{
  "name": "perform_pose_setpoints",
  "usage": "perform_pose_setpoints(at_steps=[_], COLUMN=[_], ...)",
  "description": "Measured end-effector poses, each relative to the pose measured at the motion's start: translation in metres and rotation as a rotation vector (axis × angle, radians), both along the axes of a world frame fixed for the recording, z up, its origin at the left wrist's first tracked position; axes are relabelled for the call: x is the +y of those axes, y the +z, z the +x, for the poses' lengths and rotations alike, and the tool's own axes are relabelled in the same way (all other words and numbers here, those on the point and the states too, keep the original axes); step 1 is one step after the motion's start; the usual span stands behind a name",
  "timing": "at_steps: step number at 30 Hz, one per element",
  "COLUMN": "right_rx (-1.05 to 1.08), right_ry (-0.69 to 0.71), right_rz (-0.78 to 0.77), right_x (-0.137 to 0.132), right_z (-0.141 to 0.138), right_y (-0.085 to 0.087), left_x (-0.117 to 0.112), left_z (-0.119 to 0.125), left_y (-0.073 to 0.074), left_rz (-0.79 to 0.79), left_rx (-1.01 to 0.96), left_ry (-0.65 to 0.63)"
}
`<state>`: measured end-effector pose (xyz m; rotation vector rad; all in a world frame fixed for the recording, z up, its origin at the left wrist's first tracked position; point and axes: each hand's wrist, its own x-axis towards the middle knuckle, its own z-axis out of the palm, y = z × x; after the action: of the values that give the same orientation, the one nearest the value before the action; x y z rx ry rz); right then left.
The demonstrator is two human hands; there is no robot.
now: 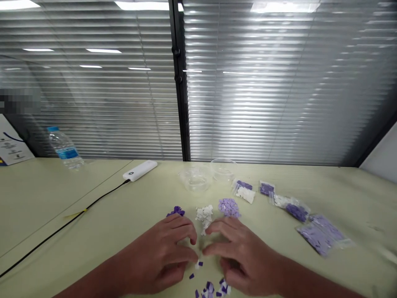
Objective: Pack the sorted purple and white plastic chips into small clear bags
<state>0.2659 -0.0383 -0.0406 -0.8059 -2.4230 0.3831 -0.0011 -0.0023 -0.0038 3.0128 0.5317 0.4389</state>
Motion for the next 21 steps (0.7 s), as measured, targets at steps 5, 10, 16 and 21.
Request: perform_pose_setpoints(at_steps=[5,10,16,21], right_rx=[-0.021,-0.028,-0.026,-0.024], right_ry=[0.085,0.077,0.069,0.062], right_rz=[0.025,0.034,0.013,0.005], right_x=[-0.0006,-0.002,-0.002,-0.0003], right_z=[-0.0016,-0.0009,-0.0022,-0.0023], right_y=[0.0046,0.0028,0.0063,0.0059], left_x=[0.0014,0.0037,0.0041,0.0016], left_z=[-0.0019,-0.0018,0.0028,0.0012], left_y=[-0.0024,-0.0049,-0.004,0.0005], left_rz=[-0.044,-0.058,-0.033,0.001], left_rx=[-0.014,-0.01,0.059,0.052], left_ry=[-0.014,-0.002,0.075,0.061])
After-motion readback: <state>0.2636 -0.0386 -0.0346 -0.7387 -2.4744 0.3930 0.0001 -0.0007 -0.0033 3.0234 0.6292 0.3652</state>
